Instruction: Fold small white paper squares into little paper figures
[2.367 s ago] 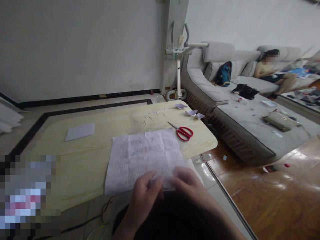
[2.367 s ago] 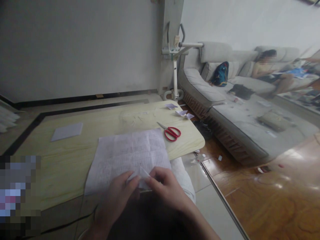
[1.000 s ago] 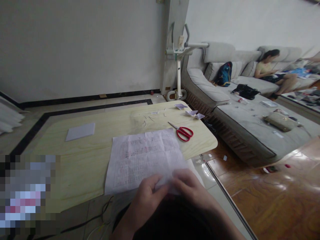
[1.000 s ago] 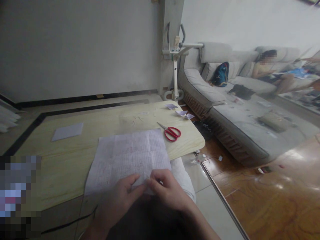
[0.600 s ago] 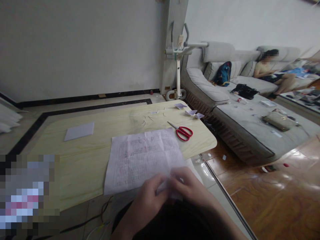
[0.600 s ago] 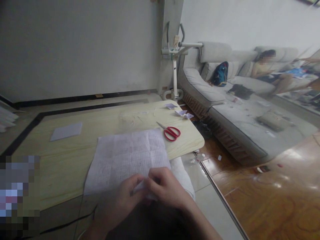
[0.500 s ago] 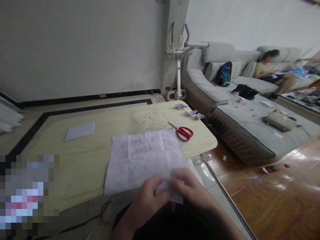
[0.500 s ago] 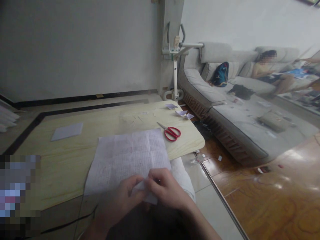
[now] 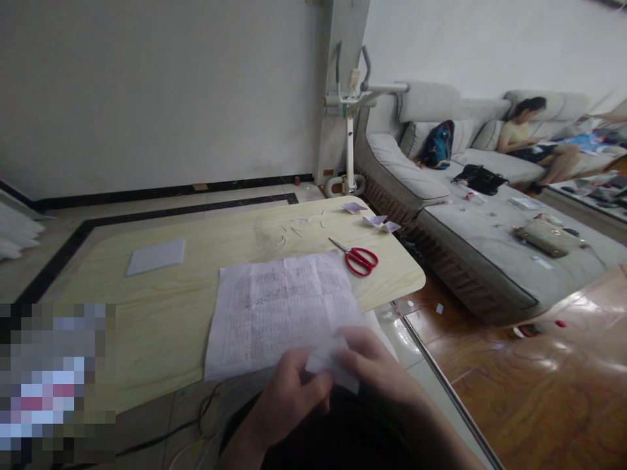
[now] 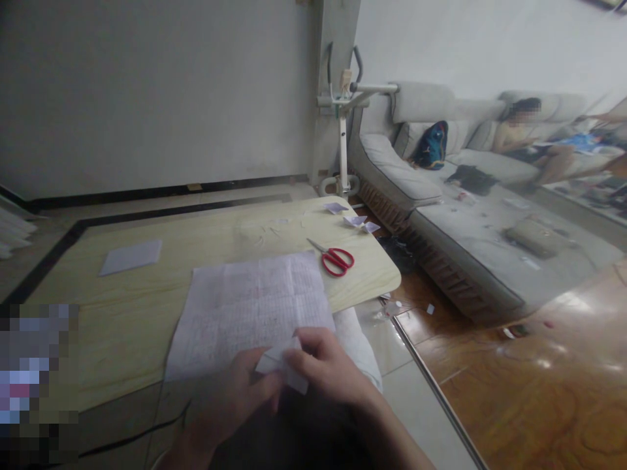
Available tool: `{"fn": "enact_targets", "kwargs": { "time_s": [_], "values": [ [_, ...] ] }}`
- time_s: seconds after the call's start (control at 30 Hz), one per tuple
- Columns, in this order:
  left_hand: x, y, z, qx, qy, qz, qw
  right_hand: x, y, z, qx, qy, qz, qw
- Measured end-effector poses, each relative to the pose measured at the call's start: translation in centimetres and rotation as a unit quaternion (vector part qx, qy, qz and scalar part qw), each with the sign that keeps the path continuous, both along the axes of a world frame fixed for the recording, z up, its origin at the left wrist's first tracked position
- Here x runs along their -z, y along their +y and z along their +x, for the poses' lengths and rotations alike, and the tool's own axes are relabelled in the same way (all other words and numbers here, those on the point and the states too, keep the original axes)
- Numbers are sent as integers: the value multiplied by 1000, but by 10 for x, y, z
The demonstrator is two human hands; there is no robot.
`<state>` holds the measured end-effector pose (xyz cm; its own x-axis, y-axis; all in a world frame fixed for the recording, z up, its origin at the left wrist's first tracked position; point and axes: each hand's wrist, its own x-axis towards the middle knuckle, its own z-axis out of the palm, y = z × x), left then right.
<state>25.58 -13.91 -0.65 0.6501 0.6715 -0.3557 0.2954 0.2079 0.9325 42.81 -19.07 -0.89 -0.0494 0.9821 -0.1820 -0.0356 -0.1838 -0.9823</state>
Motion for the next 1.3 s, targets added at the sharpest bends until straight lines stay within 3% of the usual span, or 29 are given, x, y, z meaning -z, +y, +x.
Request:
{"fn": "enact_targets", "kwargs": {
  "time_s": [0.07, 0.23, 0.43, 0.73, 0.97, 1.3],
  "values": [
    [0, 0, 0, -9, -7, 7, 1000, -1, 0, 0, -31, 4, -1, 1000],
    [0, 3, 2, -32, -57, 12, 998, -4, 3, -4, -11, 71, 12, 997],
    [-7, 2, 3, -85, -46, 35, 995, -16, 4, -7, -78, 84, -6, 993],
    [-1, 3, 4, -98, -7, 79, 992, -1, -1, -4, -43, 87, -36, 995],
    [-5, 2, 4, -115, -53, 42, 991, -3, -1, -4, -55, 69, -31, 996],
    [-5, 2, 3, -119, -46, 44, 991, -3, -2, -1, -66, 74, -23, 995]
  ]
}}
